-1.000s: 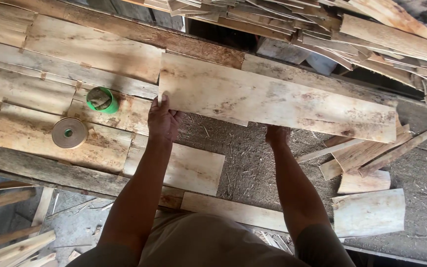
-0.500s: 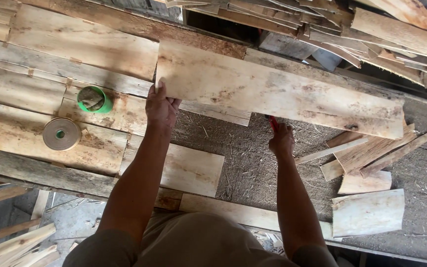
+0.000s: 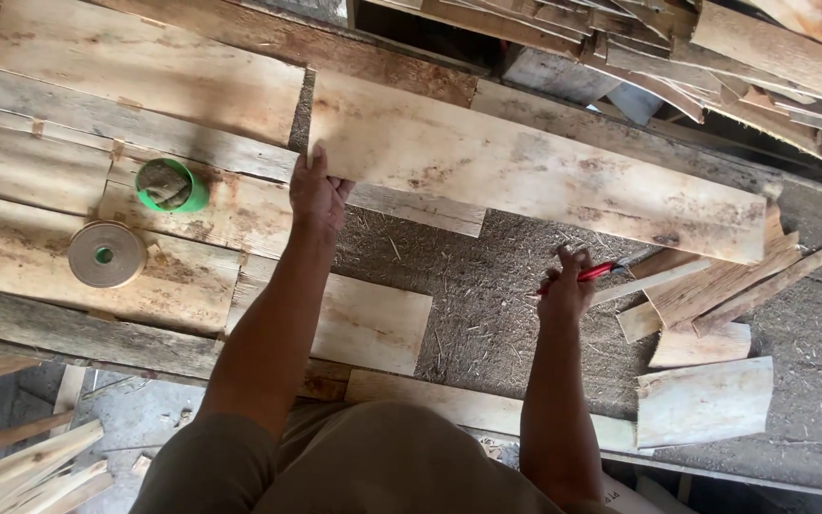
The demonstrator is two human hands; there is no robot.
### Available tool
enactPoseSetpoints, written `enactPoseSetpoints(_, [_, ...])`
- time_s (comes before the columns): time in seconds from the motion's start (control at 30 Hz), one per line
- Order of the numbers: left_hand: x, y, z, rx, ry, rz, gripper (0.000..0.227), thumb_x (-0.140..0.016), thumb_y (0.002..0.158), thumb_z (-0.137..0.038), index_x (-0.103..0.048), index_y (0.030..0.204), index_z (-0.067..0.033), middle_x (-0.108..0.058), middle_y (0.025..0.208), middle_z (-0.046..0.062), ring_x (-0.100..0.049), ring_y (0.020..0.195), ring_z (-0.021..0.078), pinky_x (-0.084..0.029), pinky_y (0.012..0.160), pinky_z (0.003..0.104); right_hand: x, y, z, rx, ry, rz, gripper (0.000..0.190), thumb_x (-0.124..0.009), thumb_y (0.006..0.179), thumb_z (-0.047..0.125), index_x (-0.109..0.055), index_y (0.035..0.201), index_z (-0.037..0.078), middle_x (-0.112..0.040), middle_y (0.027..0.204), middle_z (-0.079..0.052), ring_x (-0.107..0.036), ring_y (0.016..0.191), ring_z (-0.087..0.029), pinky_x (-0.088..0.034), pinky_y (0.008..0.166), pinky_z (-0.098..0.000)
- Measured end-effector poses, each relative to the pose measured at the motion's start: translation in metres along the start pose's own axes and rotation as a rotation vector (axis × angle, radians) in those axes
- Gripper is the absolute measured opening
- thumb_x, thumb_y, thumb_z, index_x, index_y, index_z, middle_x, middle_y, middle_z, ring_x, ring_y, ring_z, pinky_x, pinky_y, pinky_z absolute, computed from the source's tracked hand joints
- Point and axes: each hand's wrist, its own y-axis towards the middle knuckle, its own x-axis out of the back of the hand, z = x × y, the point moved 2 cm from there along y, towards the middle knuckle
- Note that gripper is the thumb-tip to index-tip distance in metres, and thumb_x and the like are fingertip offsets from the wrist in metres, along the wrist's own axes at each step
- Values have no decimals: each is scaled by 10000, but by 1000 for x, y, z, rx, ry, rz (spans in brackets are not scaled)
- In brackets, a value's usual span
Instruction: Cutting and organizing thin wood veneer or bark strips on a workshop table.
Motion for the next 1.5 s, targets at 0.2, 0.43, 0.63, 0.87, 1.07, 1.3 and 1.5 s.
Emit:
enactPoseSetpoints(0.2, [25, 20, 25, 11, 40, -24, 437, -600, 1004, -309, -544, 1360, -62, -672, 1264, 167, -712, 1122, 298, -672, 925, 453, -14, 26, -11, -189, 559, 55, 313, -506, 1101, 329, -561, 1288, 83, -704, 1042, -83, -745, 875, -209, -634, 663, -256])
enactPoseSetpoints(0.43, [36, 47, 30, -61, 40, -18, 329, -620, 1001, -259, -518, 1279, -116, -651, 1200, 133, -699, 1049, 306, -651, 796, 451, 10, 107, -69, -314, 570, 116, 72, -603, 1067, 154, -643, 1088, 210, -712, 988, 9, -653, 751, -123, -483, 508, -208])
enactPoseSetpoints(0.63, [36, 57, -13, -628, 894, -248, 375, -766, 942, -276, -693, 1252, -79, -714, 1209, 115, -684, 1063, 267, -578, 892, 430, -27, 89, -63, -337, 602, 97, 157, -596, 1052, 57, -557, 1019, 205, -706, 1001, -26, -696, 815, -190, -532, 579, -260])
enactPoseSetpoints(0.87, [24, 73, -44, -597, 1459, -256, 414, -779, 892, -377, -733, 1193, -96, -646, 1173, 131, -584, 1154, 322, -469, 1058, 485, -43, 113, -79, -352, 480, 34, 107, -583, 1054, 71, -614, 1136, 132, -720, 1008, -60, -698, 807, -209, -581, 615, -288])
enactPoseSetpoints(1.07, [32, 85, -44, -844, 1649, -181, 454, -807, 880, -321, -696, 1242, -71, -487, 1459, 236, -408, 1401, 457, -366, 1116, 545, -48, 131, -92, -404, 427, -24, 67, -592, 1067, 101, -594, 1132, 115, -694, 936, -62, -662, 712, -198, -591, 599, -307])
enactPoseSetpoints(1.3, [42, 90, -40, -965, 1764, 37, 569, -749, 928, -196, -584, 1455, -57, -443, 1576, 238, -342, 1478, 492, -353, 1218, 545, -50, 139, -102, -450, 429, -21, 102, -544, 1063, 114, -637, 1102, 101, -711, 894, -72, -654, 660, -197, -577, 555, -295])
enactPoseSetpoints(1.5, [55, 105, -29, -1018, 1778, 60, 614, -721, 1019, -324, -524, 1536, -57, -346, 1656, 221, -232, 1545, 462, -275, 1246, 554, -53, 137, -99, -468, 388, -56, 60, -596, 1060, 138, -626, 1065, 86, -683, 861, -67, -659, 652, -195, -558, 537, -287])
